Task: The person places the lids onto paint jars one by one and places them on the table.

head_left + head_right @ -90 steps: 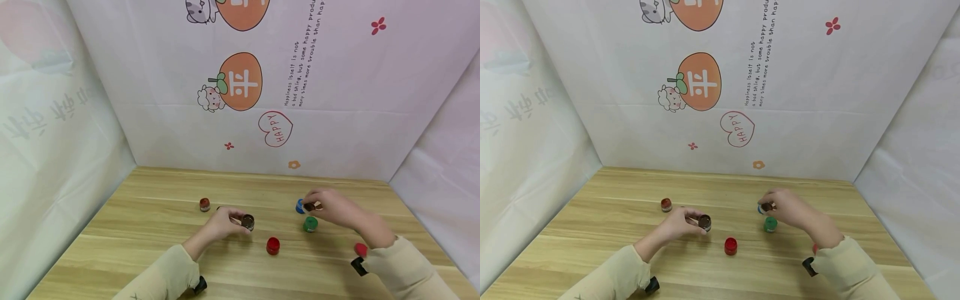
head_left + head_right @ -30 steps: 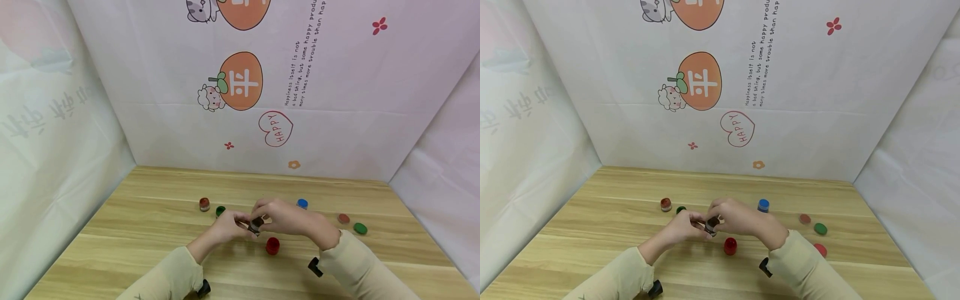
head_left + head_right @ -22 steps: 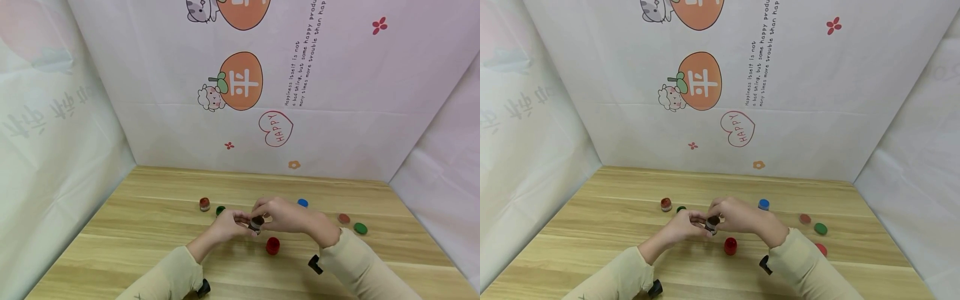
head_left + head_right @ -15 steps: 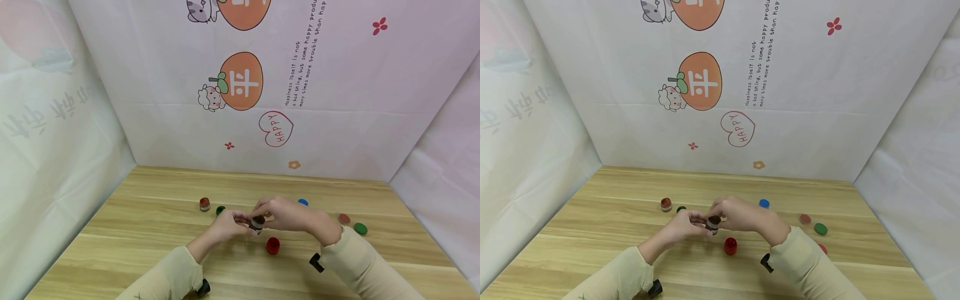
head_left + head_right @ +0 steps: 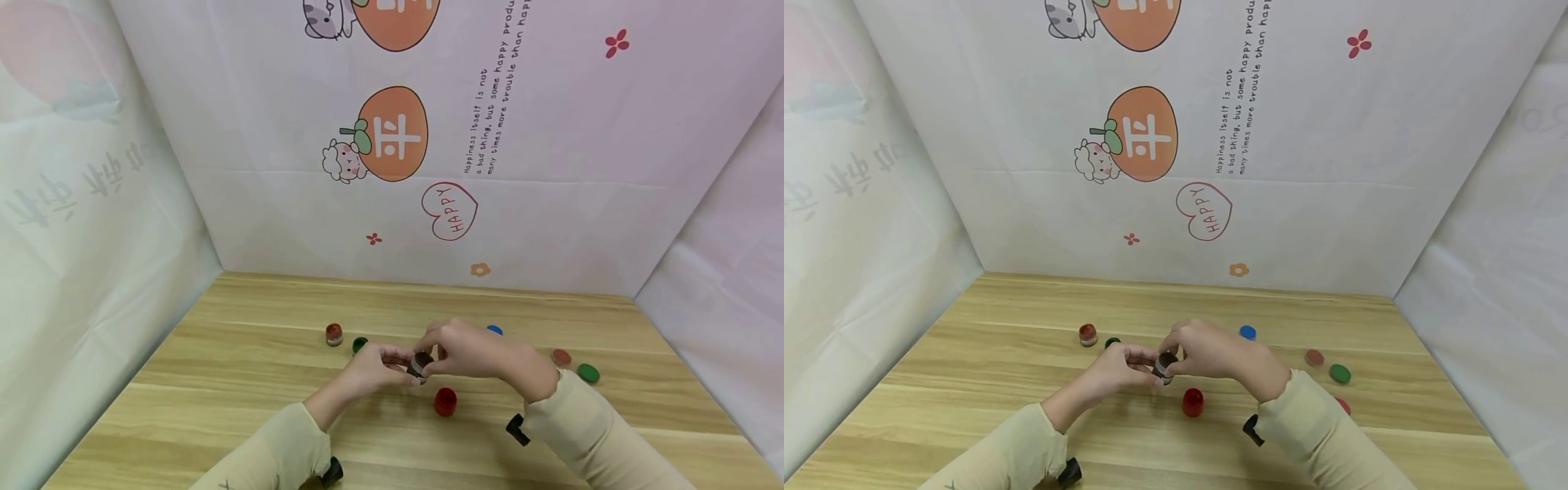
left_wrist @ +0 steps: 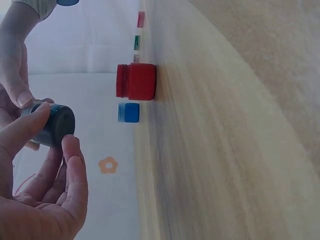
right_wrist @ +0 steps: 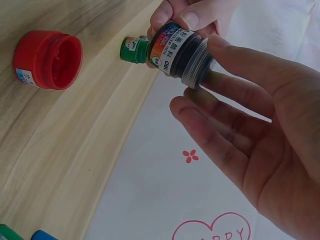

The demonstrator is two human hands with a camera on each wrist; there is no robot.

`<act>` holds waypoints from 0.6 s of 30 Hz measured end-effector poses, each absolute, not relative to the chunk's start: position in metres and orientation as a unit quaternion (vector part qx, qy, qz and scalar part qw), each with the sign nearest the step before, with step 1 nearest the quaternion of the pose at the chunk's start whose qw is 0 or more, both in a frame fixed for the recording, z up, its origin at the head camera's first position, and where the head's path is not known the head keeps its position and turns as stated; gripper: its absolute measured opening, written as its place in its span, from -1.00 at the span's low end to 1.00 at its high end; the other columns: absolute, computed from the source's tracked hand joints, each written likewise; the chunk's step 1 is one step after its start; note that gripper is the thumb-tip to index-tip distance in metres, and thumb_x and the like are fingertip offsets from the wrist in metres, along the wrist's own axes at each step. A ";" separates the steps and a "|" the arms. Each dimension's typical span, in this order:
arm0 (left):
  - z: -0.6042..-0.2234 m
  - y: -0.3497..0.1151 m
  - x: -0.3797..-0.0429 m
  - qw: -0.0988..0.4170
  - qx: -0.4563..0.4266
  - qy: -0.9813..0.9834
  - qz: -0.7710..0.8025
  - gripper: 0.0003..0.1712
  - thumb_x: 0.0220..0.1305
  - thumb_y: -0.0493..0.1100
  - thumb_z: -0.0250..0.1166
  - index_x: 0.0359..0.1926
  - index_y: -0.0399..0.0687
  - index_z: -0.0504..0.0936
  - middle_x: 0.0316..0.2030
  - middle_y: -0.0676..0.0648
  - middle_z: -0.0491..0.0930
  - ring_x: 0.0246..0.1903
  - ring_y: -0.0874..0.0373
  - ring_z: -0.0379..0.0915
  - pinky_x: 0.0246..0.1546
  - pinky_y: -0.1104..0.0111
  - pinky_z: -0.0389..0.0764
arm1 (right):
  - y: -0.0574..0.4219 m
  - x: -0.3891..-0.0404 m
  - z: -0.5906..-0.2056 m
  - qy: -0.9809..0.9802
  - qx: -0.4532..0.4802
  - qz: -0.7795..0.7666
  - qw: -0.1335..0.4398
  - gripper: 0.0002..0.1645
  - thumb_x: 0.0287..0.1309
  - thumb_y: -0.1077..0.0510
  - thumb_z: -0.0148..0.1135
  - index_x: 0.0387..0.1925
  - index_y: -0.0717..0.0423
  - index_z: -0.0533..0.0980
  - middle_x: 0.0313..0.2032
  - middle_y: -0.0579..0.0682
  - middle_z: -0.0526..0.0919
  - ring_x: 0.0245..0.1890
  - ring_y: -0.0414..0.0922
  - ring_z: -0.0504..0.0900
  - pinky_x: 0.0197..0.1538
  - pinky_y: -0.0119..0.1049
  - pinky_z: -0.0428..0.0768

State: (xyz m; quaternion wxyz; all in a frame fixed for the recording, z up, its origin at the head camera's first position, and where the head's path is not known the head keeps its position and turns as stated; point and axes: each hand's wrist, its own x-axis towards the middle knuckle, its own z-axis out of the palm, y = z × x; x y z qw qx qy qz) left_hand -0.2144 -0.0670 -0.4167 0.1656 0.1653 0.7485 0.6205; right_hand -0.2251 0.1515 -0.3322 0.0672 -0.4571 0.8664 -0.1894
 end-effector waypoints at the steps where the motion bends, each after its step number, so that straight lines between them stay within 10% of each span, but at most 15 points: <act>1: -0.417 -0.067 -0.214 0.166 0.166 0.748 0.621 -0.59 0.16 -0.29 0.54 0.05 -0.27 0.71 -0.14 -0.04 0.74 -0.15 0.13 0.67 -0.03 0.27 0.63 | 0.151 -0.225 -0.332 0.869 -0.454 -0.187 0.066 -0.78 0.22 0.21 0.47 -0.09 0.11 0.75 -0.26 -0.15 0.66 -0.42 -0.39 0.53 -0.32 -0.47 0.59; 18: -0.412 -0.068 -0.211 0.163 0.168 0.744 0.625 -0.59 0.19 -0.27 0.52 0.07 -0.25 0.71 -0.07 -0.05 0.73 -0.10 0.11 0.67 0.02 0.22 0.62 | 0.151 -0.225 -0.330 0.851 -0.497 -0.163 0.042 -0.69 0.22 0.23 0.46 0.00 0.16 0.73 -0.29 -0.17 0.63 -0.34 -0.25 0.59 -0.25 -0.43 0.60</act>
